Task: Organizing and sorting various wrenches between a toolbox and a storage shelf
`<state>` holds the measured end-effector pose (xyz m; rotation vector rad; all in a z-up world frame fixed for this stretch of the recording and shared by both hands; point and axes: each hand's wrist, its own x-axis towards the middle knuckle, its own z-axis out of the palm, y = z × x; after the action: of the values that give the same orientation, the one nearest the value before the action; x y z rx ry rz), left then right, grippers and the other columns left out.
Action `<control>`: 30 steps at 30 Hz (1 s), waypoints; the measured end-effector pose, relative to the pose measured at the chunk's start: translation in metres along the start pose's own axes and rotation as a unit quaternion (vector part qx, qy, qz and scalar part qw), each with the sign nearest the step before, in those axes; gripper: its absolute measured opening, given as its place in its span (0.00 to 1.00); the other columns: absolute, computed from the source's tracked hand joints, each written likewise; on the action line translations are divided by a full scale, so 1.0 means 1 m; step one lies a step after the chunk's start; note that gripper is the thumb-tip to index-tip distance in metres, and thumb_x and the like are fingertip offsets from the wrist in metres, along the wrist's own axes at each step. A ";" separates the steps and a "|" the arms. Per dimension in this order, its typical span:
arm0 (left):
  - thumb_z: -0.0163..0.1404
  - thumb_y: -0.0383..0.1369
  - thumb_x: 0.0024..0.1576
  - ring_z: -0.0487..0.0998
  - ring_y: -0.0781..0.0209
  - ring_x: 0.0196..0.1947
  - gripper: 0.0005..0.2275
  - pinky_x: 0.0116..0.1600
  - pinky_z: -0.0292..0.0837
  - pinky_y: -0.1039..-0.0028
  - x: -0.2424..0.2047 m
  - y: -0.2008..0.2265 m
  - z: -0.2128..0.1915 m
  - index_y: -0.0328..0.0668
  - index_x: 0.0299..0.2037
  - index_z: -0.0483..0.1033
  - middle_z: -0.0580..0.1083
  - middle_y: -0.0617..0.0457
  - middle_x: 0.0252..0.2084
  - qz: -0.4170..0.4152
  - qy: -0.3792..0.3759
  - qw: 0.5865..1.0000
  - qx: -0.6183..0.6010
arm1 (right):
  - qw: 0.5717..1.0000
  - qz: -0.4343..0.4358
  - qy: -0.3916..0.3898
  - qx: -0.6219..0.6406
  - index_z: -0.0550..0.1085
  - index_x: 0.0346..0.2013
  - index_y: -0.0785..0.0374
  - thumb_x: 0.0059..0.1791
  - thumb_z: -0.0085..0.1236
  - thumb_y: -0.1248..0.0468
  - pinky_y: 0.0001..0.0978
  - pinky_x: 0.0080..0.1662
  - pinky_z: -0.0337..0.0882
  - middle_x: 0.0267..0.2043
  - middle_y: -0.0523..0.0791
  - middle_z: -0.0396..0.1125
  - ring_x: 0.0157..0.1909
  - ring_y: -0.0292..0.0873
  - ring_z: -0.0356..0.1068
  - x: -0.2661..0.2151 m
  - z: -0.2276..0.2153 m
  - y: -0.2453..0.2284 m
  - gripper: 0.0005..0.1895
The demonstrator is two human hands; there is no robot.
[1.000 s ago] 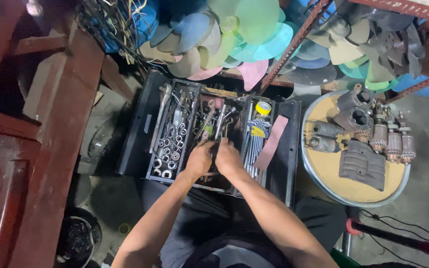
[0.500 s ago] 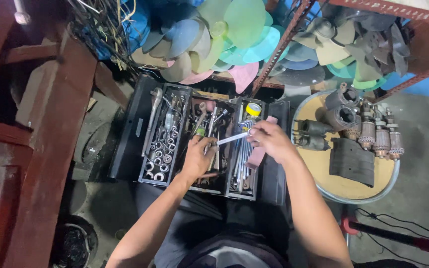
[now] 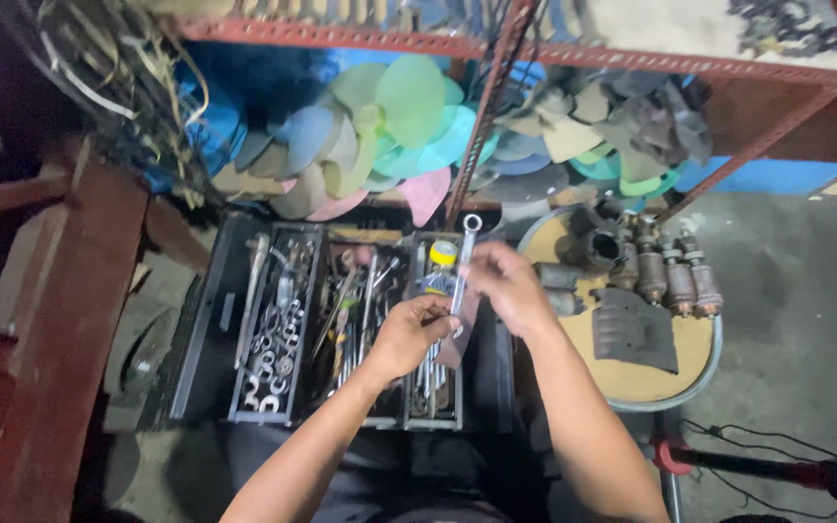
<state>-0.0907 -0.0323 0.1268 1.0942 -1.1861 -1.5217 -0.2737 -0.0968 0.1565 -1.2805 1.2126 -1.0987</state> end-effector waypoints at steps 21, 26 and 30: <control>0.59 0.30 0.54 0.85 0.53 0.41 0.15 0.44 0.80 0.68 0.256 0.130 0.149 0.39 0.51 0.81 0.82 0.46 0.40 0.140 -0.005 0.970 0.197 | 0.985 -0.023 0.157 0.060 0.79 0.46 0.71 0.45 0.65 0.72 0.32 0.31 0.79 0.33 0.51 0.71 0.30 0.40 0.70 0.154 -0.173 -0.110 0.15; 0.60 0.30 0.50 0.84 0.51 0.40 0.18 0.45 0.79 0.63 0.321 0.159 0.162 0.34 0.51 0.80 0.81 0.43 0.37 0.162 -0.024 0.956 0.243 | 0.979 -0.056 0.194 -0.017 0.82 0.46 0.64 0.43 0.68 0.68 0.42 0.38 0.76 0.42 0.56 0.74 0.41 0.47 0.72 0.232 -0.218 -0.099 0.17; 0.63 0.32 0.48 0.83 0.56 0.40 0.20 0.45 0.79 0.66 0.386 0.167 0.169 0.34 0.51 0.80 0.82 0.44 0.40 0.163 -0.044 0.944 0.284 | 0.973 -0.047 0.206 -0.095 0.84 0.41 0.56 0.41 0.68 0.65 0.40 0.35 0.77 0.38 0.52 0.76 0.39 0.47 0.75 0.288 -0.241 -0.105 0.14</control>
<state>-0.3155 -0.3982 0.2716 1.1216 -1.8390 -1.0001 -0.4828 -0.4054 0.2707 -1.3023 1.6101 -1.3918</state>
